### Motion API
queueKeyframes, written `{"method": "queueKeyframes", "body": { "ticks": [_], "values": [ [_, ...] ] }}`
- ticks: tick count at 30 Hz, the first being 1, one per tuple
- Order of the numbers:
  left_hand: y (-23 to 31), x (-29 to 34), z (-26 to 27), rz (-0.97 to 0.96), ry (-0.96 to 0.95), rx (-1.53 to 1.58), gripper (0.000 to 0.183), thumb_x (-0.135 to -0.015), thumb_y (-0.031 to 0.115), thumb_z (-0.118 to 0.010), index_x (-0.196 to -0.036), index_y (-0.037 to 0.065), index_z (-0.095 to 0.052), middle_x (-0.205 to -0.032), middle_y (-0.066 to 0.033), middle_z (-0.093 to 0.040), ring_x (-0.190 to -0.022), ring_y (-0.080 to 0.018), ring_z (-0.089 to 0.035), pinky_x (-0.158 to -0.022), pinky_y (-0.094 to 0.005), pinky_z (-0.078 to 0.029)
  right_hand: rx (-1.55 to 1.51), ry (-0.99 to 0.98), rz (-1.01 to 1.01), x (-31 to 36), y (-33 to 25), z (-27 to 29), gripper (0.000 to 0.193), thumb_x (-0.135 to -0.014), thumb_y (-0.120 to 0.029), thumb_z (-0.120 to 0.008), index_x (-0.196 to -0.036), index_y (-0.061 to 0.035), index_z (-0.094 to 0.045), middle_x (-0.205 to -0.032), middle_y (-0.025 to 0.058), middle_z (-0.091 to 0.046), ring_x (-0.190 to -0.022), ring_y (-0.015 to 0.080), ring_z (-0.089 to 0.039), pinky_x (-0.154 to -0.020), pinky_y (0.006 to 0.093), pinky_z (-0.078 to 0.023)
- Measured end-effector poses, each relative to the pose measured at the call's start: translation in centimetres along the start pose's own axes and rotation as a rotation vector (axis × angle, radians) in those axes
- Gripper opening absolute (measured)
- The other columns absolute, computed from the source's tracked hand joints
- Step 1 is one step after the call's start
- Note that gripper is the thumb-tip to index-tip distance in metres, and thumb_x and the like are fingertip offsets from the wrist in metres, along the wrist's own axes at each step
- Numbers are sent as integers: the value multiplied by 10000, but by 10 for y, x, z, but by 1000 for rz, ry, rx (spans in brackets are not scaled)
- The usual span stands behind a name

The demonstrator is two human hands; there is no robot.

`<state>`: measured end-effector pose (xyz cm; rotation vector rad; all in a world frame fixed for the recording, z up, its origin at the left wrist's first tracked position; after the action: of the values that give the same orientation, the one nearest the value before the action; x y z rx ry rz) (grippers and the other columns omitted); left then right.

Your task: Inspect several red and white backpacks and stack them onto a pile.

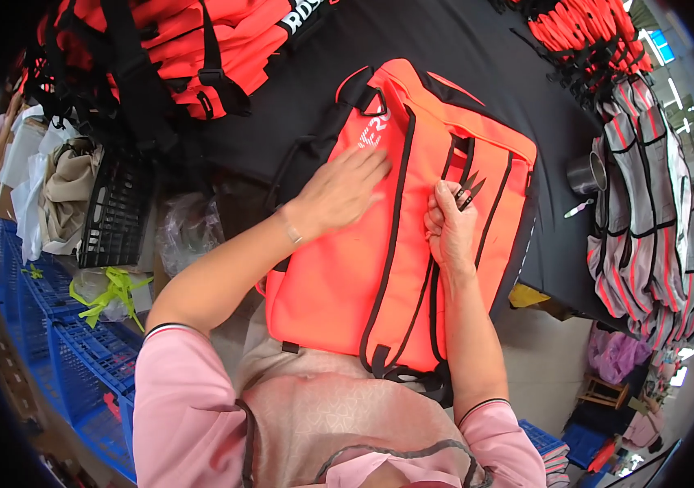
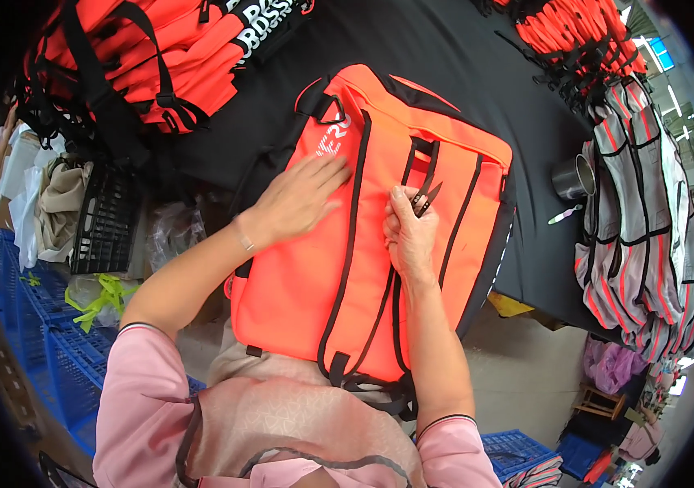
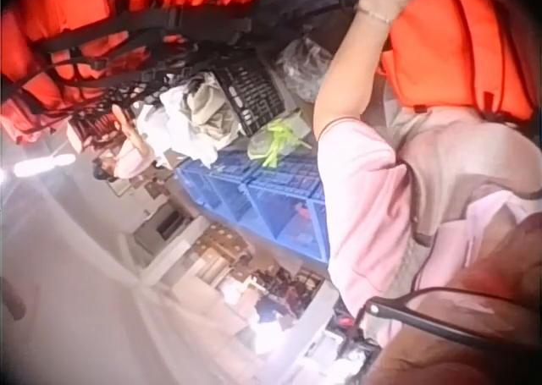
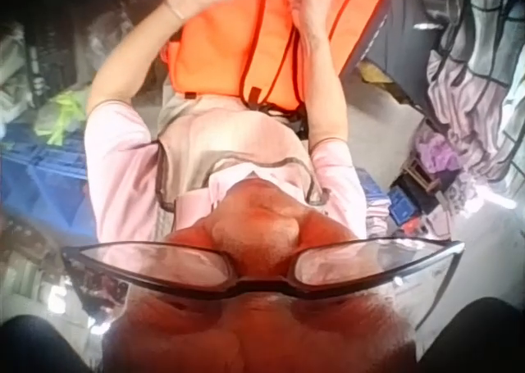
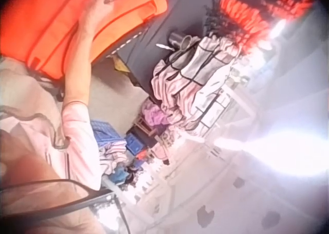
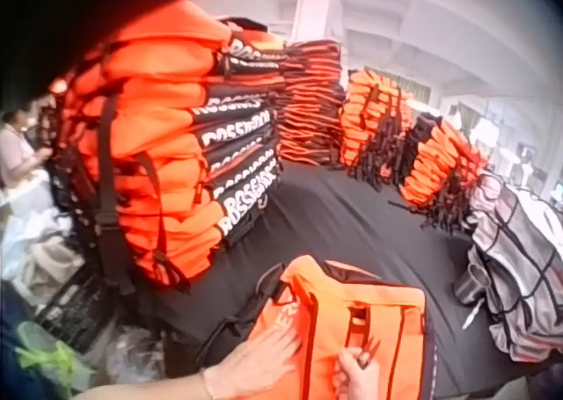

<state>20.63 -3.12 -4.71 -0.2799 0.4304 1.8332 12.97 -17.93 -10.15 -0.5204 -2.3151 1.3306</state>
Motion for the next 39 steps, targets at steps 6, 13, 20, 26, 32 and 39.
{"method": "queueKeyframes", "body": {
  "ticks": [6,13,20,26,32,39],
  "values": [
    [60,155,35,-171,-287,338,518,-822,226,-693,-1292,46,-569,-1330,-124,-572,-1236,-289,-540,-1033,-403,-450,-12,5,-15,7,-6,-2,169,-924,-198,-680,-935,-56,-589,-698,-5,-542,-441,31,-361,-393,202,-273],
    [54,164,68,98,-288,743,200,-799,138,-689,-967,30,-695,-1042,-138,-692,-1007,-320,-657,-911,-404,-518,-137,-75,-96,-1,-9,-11,166,-907,-215,-699,-915,-74,-612,-690,-21,-560,-462,25,-371,-408,185,-269],
    [1,33,45,239,58,201,454,-884,145,-624,-1303,-6,-535,-1425,-225,-439,-1349,-419,-377,-1117,-510,-319,417,260,351,42,-154,66,190,-909,-206,-698,-974,-28,-691,-728,-35,-563,-503,-9,-346,-428,172,-223],
    [90,40,-29,-99,-383,-7,516,-923,343,-572,-1304,-3,-532,-1429,-175,-451,-1406,-431,-281,-1146,-595,-220,631,307,-78,55,-80,133,184,-912,-176,-669,-1030,-38,-699,-759,-68,-572,-569,11,-426,-464,181,-301],
    [138,144,8,-239,-682,558,379,-883,257,-632,-1202,53,-620,-1320,-143,-556,-1295,-328,-456,-1090,-500,-349,840,-110,-161,107,-51,92,259,-917,-225,-663,-1003,18,-646,-778,-21,-538,-716,65,-490,-661,239,-436],
    [102,47,79,45,-333,942,109,-808,79,-700,-904,50,-742,-893,-131,-717,-787,-296,-701,-701,-345,-560,525,71,-389,140,-38,110,193,-908,-219,-691,-886,-58,-587,-660,-82,-418,-529,20,-341,-449,197,-251]
  ]
}}
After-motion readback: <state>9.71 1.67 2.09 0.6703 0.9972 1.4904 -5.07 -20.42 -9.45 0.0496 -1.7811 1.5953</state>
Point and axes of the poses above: each hand's wrist, its own x-axis away from the middle knuckle, its own z-axis out of the back of the hand, y = z × x, the point moved 9 cm from there along -x, towards the middle knuckle
